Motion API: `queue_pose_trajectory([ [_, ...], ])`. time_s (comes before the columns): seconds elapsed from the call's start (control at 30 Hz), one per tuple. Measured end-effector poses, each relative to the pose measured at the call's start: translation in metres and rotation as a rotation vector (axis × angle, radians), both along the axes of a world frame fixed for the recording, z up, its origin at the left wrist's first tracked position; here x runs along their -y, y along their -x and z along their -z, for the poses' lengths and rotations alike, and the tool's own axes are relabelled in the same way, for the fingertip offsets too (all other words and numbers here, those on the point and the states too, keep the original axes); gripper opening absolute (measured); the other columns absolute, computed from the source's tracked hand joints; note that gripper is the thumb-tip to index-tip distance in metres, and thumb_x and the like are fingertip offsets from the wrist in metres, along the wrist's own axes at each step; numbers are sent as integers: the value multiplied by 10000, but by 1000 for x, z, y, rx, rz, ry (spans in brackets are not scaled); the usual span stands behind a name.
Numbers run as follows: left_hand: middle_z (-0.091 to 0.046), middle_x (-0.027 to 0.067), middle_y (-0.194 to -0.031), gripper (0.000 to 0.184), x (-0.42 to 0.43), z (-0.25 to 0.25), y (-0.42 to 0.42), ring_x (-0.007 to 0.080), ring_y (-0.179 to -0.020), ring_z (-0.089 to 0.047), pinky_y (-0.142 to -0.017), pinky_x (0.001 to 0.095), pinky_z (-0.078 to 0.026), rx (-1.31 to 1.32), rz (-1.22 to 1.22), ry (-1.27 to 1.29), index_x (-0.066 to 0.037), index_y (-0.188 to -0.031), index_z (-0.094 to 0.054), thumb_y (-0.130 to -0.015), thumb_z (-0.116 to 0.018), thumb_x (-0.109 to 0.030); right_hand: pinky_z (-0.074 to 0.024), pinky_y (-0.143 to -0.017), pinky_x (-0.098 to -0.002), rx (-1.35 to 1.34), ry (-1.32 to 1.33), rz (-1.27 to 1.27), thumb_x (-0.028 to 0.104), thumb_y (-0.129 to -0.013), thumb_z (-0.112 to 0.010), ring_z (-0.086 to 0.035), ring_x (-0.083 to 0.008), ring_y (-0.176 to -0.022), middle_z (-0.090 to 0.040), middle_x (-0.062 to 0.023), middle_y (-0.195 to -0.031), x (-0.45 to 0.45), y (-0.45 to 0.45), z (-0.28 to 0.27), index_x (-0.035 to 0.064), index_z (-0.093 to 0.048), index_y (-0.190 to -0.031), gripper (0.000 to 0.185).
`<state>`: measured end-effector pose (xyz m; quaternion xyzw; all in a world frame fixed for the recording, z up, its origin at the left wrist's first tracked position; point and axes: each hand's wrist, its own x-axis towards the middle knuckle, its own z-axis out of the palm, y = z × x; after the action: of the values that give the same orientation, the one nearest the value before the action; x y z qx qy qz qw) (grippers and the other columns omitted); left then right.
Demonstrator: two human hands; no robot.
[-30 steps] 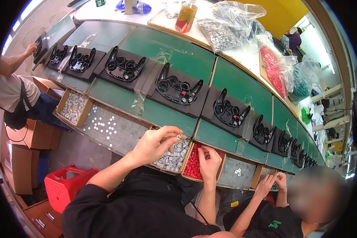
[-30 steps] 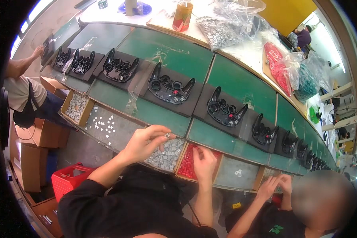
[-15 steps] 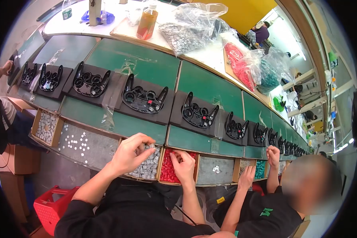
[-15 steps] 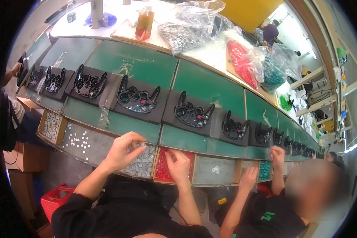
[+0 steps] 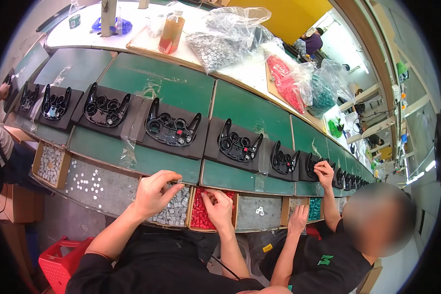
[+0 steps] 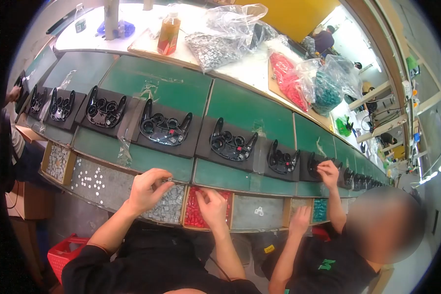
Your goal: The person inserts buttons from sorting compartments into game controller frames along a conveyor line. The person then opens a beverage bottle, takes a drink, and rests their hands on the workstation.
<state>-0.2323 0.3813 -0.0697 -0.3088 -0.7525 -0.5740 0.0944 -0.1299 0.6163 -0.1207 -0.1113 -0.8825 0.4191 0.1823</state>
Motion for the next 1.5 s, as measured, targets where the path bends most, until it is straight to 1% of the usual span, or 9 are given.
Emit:
queue_pose_trajectory([
  [0.07,-806,107,-1086,292,-1,0,-1,103,-569,-605,-541,274,-480,21,-7,16,-11,-1138,-766,-877,-893,15,-562,-631,-366,1,-8,-1,107,-935,-876,-705,-225,-655,-789,-135,-885,-1,0,1,-1,-813,-1077,190],
  [0.17,-798,93,-1055,270,-3,-4,-1,123,-531,-604,-511,304,-486,-4,-27,34,-5,-1146,-761,-914,-890,-55,-568,-635,-365,8,-1,-5,102,-935,-875,-712,-227,-662,-798,-139,-905,-2,-1,1,-4,-812,-1082,192],
  [0.27,-814,99,-1081,302,-3,-2,-1,100,-547,-587,-522,276,-464,-2,-24,13,-16,-1149,-771,-876,-896,4,-573,-639,-364,13,4,-10,97,-936,-873,-718,-226,-667,-805,-141,-919,-2,-1,0,-7,-811,-1086,193],
  [0.67,-770,74,-960,268,-1,3,-1,99,-522,-578,-499,283,-440,-20,-9,17,-19,-1054,-743,-853,-920,-21,-574,-644,-358,13,-18,-7,99,-942,-873,-719,-217,-673,-792,-150,-896,0,0,-2,-17,-811,-1090,198],
  [0.9,-756,73,-940,276,0,1,-1,105,-523,-567,-507,289,-438,-38,-14,27,-29,-1046,-736,-846,-925,-23,-580,-656,-365,5,-13,-9,103,-940,-874,-734,-234,-696,-800,-156,-918,0,0,-1,-17,-811,-1084,198],
  [1.27,-733,67,-886,274,-2,-2,-1,107,-523,-576,-508,287,-440,-29,-14,31,-21,-1045,-734,-849,-924,-22,-578,-649,-364,33,-9,0,106,-938,-876,-733,-228,-687,-801,-151,-919,-1,0,-2,-14,-810,-1077,195],
  [1.37,-729,58,-898,247,-3,-2,-3,122,-482,-506,-489,312,-416,-10,-26,14,-30,-1029,-741,-873,-926,-79,-567,-636,-360,14,-7,0,114,-939,-875,-708,-220,-656,-793,-143,-898,-1,1,-2,-12,-813,-1073,194],
  [1.47,-732,66,-884,270,-2,-4,-3,103,-525,-581,-513,282,-445,-2,-11,21,-22,-1045,-736,-850,-923,-20,-562,-629,-361,27,-12,-1,118,-940,-874,-695,-216,-646,-787,-140,-887,-1,0,-4,-13,-815,-1071,195],
  [1.5,-733,67,-886,269,-3,-4,-3,103,-526,-583,-514,281,-446,-7,-12,25,-21,-1045,-736,-851,-923,-20,-563,-630,-361,20,-17,-2,118,-939,-874,-696,-216,-648,-786,-140,-887,-2,0,-3,-14,-815,-1071,195],
])
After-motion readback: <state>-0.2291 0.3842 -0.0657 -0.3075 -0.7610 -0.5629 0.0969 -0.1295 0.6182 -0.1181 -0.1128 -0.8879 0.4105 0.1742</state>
